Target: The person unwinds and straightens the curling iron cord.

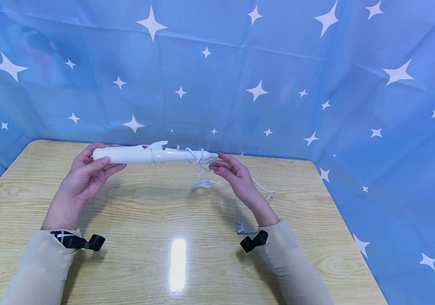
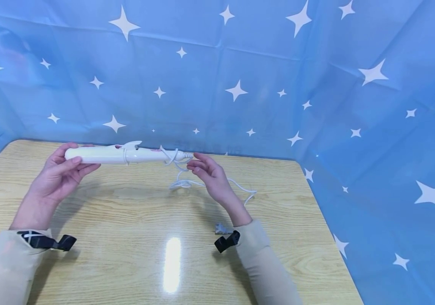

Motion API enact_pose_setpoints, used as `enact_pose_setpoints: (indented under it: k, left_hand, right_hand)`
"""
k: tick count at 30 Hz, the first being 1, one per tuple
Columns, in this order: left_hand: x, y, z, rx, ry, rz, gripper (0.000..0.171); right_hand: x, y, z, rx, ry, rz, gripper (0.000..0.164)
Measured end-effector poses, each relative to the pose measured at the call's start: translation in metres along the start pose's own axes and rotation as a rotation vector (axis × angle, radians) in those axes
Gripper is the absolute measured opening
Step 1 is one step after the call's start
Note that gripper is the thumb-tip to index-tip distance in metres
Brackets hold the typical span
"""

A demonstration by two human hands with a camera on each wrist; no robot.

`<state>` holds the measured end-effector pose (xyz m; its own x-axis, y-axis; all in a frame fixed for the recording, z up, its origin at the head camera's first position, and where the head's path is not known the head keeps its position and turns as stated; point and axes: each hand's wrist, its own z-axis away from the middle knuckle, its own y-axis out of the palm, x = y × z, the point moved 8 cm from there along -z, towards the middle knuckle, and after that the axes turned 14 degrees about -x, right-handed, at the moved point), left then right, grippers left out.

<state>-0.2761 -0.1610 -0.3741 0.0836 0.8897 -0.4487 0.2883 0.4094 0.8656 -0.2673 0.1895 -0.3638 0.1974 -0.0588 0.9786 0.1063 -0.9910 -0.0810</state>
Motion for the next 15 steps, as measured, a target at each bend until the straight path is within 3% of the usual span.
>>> enact_pose_setpoints:
  k: [6, 15]
  left_hand:
    - [-0.001, -0.001, -0.001, -0.026, 0.021, 0.000, 0.037]
    - [-0.002, -0.003, -0.002, -0.055, 0.035, 0.028, 0.035]
  right_hand:
    - [-0.006, -0.002, 0.000, -0.010, -0.001, 0.116, 0.043]
    - [-0.028, -0.007, 0.005, 0.056, 0.107, 0.450, 0.038]
